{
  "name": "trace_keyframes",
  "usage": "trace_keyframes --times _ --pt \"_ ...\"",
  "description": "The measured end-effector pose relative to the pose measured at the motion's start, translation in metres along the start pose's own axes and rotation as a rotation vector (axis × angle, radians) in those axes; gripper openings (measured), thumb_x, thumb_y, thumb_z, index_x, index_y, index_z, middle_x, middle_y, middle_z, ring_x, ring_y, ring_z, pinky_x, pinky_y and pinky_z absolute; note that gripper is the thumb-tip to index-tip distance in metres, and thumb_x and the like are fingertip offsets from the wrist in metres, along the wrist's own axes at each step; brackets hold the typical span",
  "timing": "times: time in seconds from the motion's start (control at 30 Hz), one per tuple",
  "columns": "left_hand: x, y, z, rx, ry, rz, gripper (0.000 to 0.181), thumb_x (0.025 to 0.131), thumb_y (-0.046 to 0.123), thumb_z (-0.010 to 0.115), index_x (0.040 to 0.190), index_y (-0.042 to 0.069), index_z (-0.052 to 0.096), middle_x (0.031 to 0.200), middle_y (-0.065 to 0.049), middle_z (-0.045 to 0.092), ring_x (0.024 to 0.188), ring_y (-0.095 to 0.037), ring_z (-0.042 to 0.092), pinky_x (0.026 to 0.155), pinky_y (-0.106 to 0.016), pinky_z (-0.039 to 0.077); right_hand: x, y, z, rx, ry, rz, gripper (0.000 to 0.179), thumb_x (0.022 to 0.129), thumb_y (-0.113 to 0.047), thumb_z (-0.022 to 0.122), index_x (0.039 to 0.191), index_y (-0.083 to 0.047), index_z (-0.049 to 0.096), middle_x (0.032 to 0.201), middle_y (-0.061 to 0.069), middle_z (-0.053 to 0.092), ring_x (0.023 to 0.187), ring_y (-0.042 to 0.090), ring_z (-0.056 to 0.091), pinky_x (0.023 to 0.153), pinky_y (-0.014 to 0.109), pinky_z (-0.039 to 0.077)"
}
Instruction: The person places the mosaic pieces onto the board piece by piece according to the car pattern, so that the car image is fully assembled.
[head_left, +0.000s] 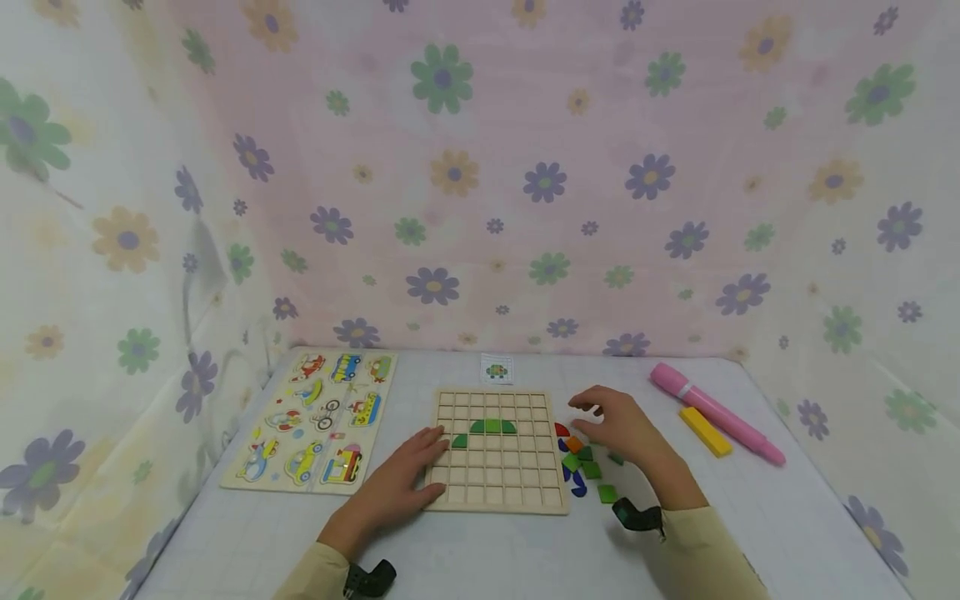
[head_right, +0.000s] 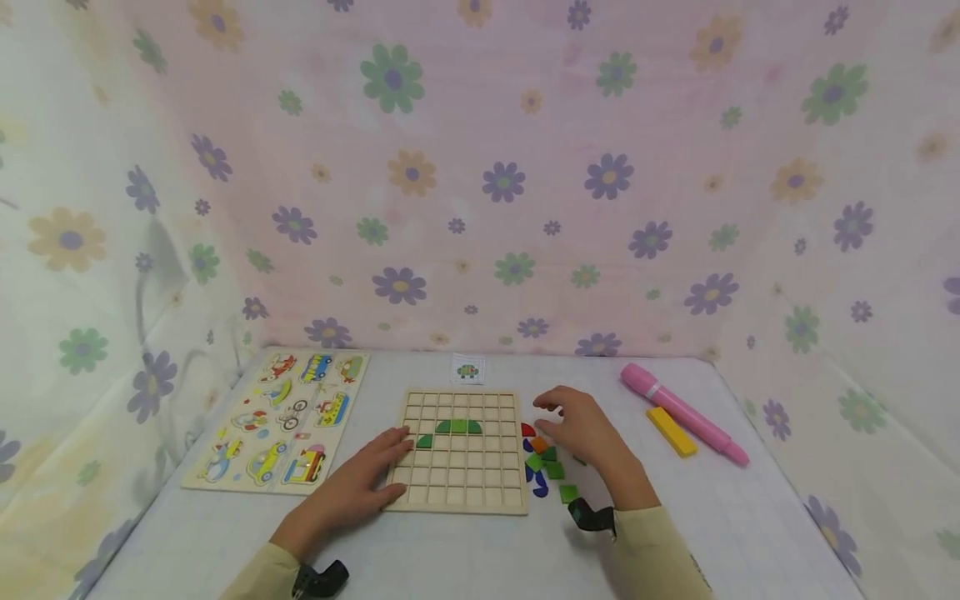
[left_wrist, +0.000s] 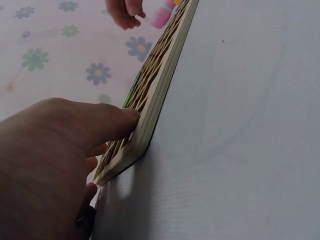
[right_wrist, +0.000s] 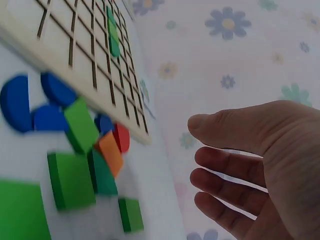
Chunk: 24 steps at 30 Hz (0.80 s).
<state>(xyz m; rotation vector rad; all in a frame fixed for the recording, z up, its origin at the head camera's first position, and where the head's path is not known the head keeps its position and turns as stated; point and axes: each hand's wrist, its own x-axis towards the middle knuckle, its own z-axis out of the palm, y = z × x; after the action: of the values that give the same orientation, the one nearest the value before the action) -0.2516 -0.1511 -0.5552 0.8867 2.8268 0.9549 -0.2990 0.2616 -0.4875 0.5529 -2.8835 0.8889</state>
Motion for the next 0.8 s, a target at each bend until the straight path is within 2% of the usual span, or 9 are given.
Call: trace_keyframes --times 0.17,0.3,0.43,0.63,0.8 --pt "0.010 -0.001 -0.002 0.005 -0.022 0.010 0.070 0.102 0.033 0.074 0.163 0.010 0.051 0.177 -0.004 0.032 0.164 -0.030 0.022 0.128 -0.059 0.029 -0.009 0.018 -0.009 -0.024 -0.010 0.092 0.031 0.099 -0.016 0.081 0.128 -0.007 0.078 0.125 0.009 0.074 0.116 0.036 0.066 0.101 0.059 0.059" --pt "0.014 -0.004 -0.002 0.001 -0.025 0.007 0.072 0.100 0.033 0.072 0.163 0.008 0.050 0.177 -0.003 0.032 0.164 -0.029 0.021 0.129 -0.058 0.028 -0.010 0.023 -0.013 -0.051 -0.056 0.138 0.032 0.098 -0.016 0.081 0.128 -0.008 0.078 0.127 0.010 0.073 0.119 0.039 0.065 0.103 0.062 0.056" --pt "0.013 -0.008 0.000 0.034 -0.018 0.014 0.074 0.099 0.036 0.072 0.163 0.007 0.049 0.176 -0.003 0.034 0.164 -0.030 0.021 0.128 -0.059 0.030 -0.011 0.026 -0.013 -0.062 -0.111 0.188 0.032 0.097 -0.015 0.082 0.127 -0.008 0.078 0.125 0.011 0.072 0.116 0.037 0.064 0.103 0.063 0.056" --pt "0.012 -0.012 0.002 0.058 -0.009 0.011 0.075 0.098 0.040 0.070 0.164 0.011 0.049 0.175 0.002 0.035 0.165 -0.027 0.020 0.128 -0.058 0.030 -0.009 0.034 -0.010 -0.065 -0.159 0.268 0.030 0.094 -0.015 0.085 0.122 -0.008 0.079 0.116 0.008 0.072 0.108 0.031 0.064 0.103 0.060 0.057" --pt "0.013 -0.012 0.005 0.057 -0.006 0.029 0.077 0.097 0.040 0.070 0.164 0.009 0.049 0.175 0.001 0.036 0.165 -0.029 0.018 0.128 -0.060 0.030 -0.009 0.040 -0.007 -0.057 -0.178 0.272 0.028 0.092 -0.013 0.085 0.119 -0.009 0.079 0.111 0.004 0.072 0.102 0.027 0.062 0.101 0.057 0.058"
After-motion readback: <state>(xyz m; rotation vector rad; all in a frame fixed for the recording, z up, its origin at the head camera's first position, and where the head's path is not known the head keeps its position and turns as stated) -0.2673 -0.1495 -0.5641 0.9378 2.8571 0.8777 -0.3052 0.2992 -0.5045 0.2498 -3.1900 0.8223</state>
